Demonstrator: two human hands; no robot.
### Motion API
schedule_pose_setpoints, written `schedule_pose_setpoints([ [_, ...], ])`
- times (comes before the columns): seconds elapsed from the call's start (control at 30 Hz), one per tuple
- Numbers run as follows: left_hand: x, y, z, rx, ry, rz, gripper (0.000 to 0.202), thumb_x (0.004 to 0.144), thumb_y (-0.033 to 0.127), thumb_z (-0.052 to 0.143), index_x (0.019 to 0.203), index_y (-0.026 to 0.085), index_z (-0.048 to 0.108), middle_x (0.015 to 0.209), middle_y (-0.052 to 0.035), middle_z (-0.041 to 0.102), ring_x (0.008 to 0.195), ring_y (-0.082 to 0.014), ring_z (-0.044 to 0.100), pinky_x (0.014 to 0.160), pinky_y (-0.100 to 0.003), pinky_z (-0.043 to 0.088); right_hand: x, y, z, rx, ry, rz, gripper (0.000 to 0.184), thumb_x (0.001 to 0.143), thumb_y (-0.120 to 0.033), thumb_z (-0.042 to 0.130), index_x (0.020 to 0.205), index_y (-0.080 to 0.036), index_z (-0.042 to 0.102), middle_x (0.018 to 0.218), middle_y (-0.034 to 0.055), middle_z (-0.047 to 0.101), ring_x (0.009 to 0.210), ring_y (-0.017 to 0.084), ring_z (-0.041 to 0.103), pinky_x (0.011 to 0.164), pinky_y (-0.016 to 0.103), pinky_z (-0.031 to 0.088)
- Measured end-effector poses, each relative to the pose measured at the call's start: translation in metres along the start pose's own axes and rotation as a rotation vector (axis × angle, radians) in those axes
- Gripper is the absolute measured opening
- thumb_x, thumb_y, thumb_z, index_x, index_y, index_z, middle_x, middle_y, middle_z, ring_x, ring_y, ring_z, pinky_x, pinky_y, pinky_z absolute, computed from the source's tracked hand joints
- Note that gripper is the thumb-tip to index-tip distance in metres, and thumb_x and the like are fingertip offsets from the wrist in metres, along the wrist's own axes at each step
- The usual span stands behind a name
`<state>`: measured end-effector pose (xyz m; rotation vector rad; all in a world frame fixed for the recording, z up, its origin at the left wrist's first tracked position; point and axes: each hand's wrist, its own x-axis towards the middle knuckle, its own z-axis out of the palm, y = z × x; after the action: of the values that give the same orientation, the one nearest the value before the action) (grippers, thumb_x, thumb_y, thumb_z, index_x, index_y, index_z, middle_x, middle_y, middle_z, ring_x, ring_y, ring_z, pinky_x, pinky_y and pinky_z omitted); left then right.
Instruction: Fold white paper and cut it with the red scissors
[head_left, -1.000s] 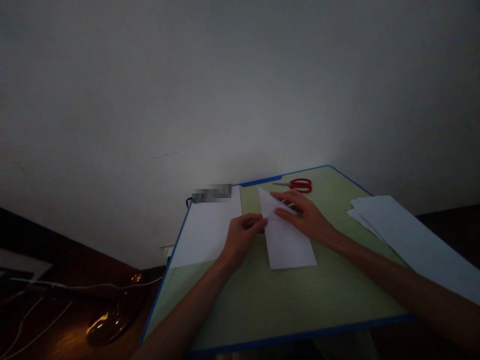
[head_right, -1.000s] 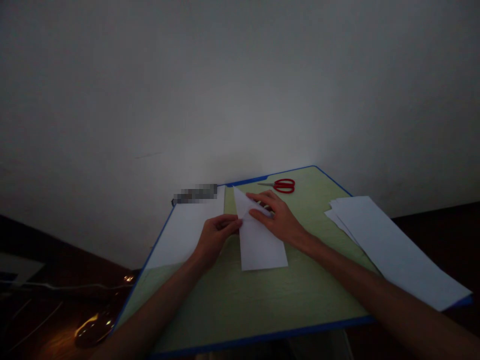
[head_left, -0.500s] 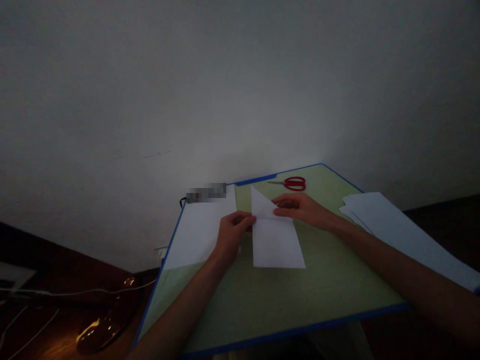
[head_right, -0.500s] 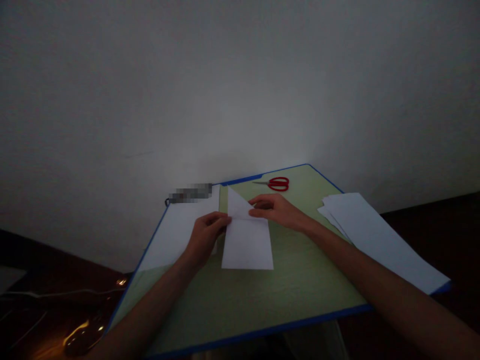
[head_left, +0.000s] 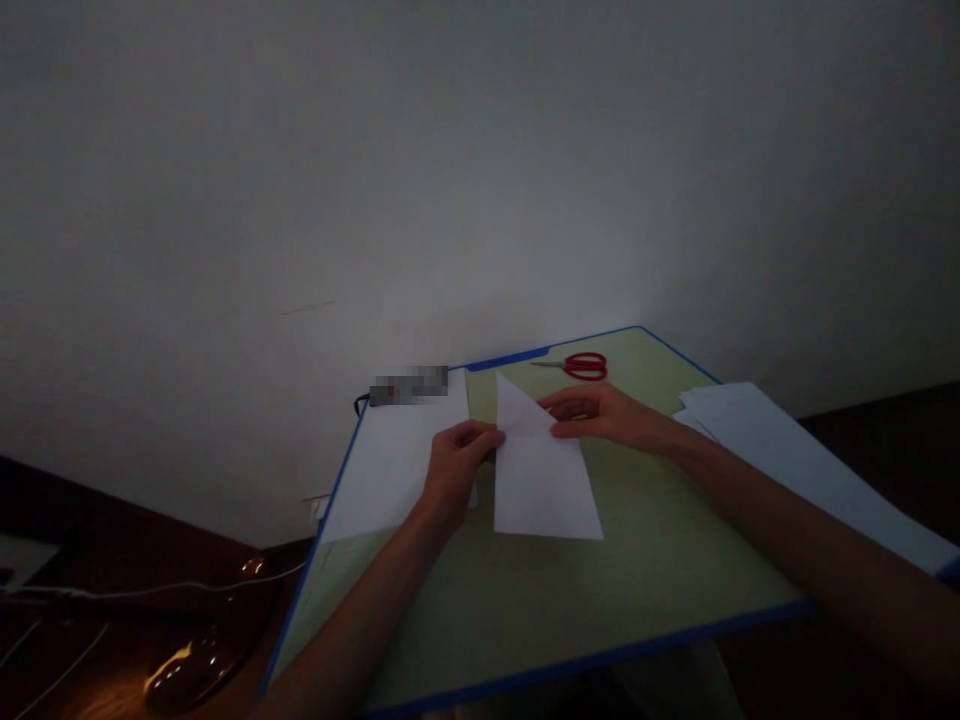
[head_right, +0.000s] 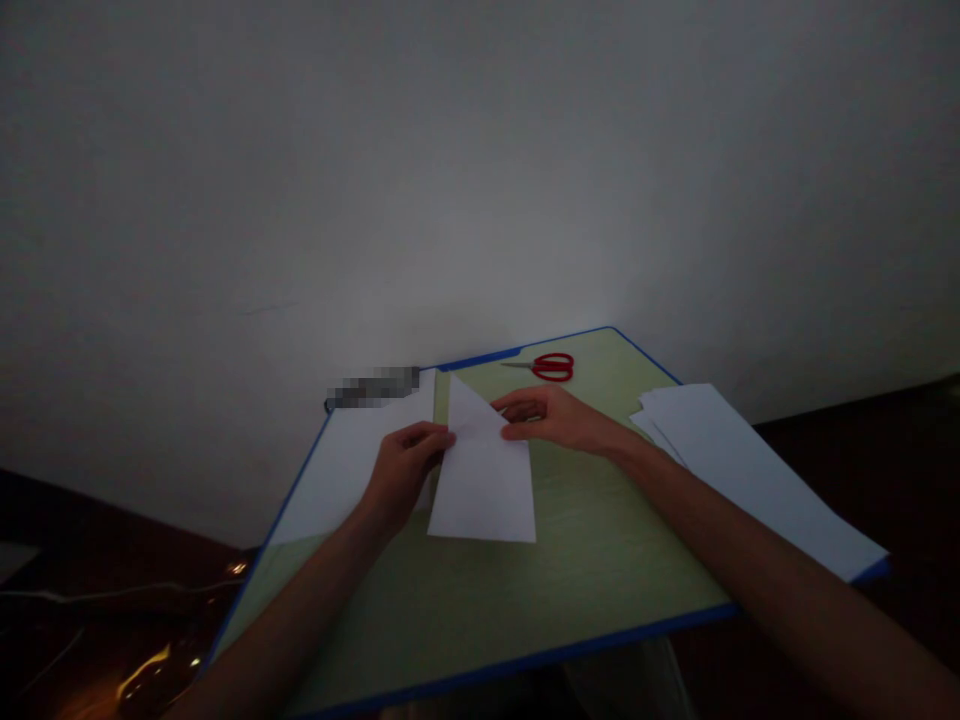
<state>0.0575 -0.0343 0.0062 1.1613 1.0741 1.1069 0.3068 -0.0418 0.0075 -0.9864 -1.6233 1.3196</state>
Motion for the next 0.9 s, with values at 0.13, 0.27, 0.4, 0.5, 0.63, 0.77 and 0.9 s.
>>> schedule_pose_setpoints([
  [0.13,0.001,0.001,-0.002,0.016,-0.013,0.022,0.013,0.063,0.023,0.084,0.069,0.013,0.078,0.068,-0.0041,0.069,0.065,-0.0135,0.059,0.065,-0.027,0.046,-0.002,-0.003,-0.003,0.01,-0.024,0.001,0.047,0.074,-0.029,0.085,0.12,-0.024,0.074,0.113,0.0065,0.079,0.105,0.023,0.074,0.102,0.049,0.055],
  [0.27,0.001,0.001,-0.002,0.028,-0.015,0.022,0.013,0.063,0.023,0.084,0.069,0.014,0.077,0.067,-0.0038,0.068,0.064,-0.0127,0.058,0.064,-0.026,0.044,-0.002,-0.003,-0.008,-0.043,-0.007,-0.007,0.048,0.075,-0.028,0.084,0.121,-0.024,0.074,0.109,0.0064,0.08,0.104,0.023,0.074,0.102,0.05,0.055],
  [0.4,0.0,0.002,-0.002,0.05,-0.019,0.028,0.012,0.063,0.022,0.083,0.068,0.014,0.077,0.064,-0.0032,0.067,0.062,-0.0124,0.056,0.062,-0.026,0.043,-0.001,-0.002,-0.011,-0.11,0.023,-0.046,0.049,0.074,-0.029,0.085,0.122,-0.024,0.074,0.101,0.0053,0.08,0.096,0.022,0.075,0.097,0.047,0.058],
  [0.5,-0.001,0.004,-0.001,0.043,-0.025,0.027,0.011,0.062,0.022,0.083,0.067,0.014,0.077,0.064,-0.0037,0.068,0.062,-0.0127,0.057,0.063,-0.026,0.044,-0.002,-0.003,-0.01,-0.118,0.003,-0.075,0.05,0.076,-0.031,0.083,0.125,-0.024,0.072,0.105,0.0053,0.079,0.096,0.021,0.074,0.094,0.045,0.059],
  [0.63,-0.001,0.005,-0.002,0.028,-0.02,0.033,0.011,0.062,0.021,0.084,0.068,0.014,0.078,0.067,-0.0046,0.07,0.064,-0.013,0.059,0.065,-0.027,0.045,-0.005,-0.007,-0.009,-0.105,-0.039,-0.082,0.05,0.079,-0.029,0.08,0.128,-0.025,0.07,0.113,0.0053,0.078,0.099,0.02,0.073,0.096,0.045,0.059],
  [0.77,0.0,0.004,-0.004,0.016,-0.022,0.03,0.011,0.062,0.022,0.085,0.068,0.014,0.079,0.066,-0.0043,0.07,0.063,-0.0126,0.058,0.064,-0.026,0.045,-0.007,-0.007,-0.015,-0.061,-0.079,-0.085,0.051,0.08,-0.027,0.079,0.13,-0.025,0.069,0.121,0.0064,0.076,0.107,0.02,0.072,0.101,0.045,0.057],
  [0.9,0.0,0.002,-0.003,0.028,-0.017,0.029,0.013,0.062,0.023,0.086,0.068,0.014,0.079,0.067,-0.0046,0.071,0.063,-0.0129,0.059,0.064,-0.026,0.046,-0.006,-0.004,-0.02,-0.059,-0.105,-0.075,0.056,0.079,-0.025,0.08,0.134,-0.024,0.066,0.119,0.0073,0.076,0.102,0.02,0.073,0.098,0.044,0.058],
])
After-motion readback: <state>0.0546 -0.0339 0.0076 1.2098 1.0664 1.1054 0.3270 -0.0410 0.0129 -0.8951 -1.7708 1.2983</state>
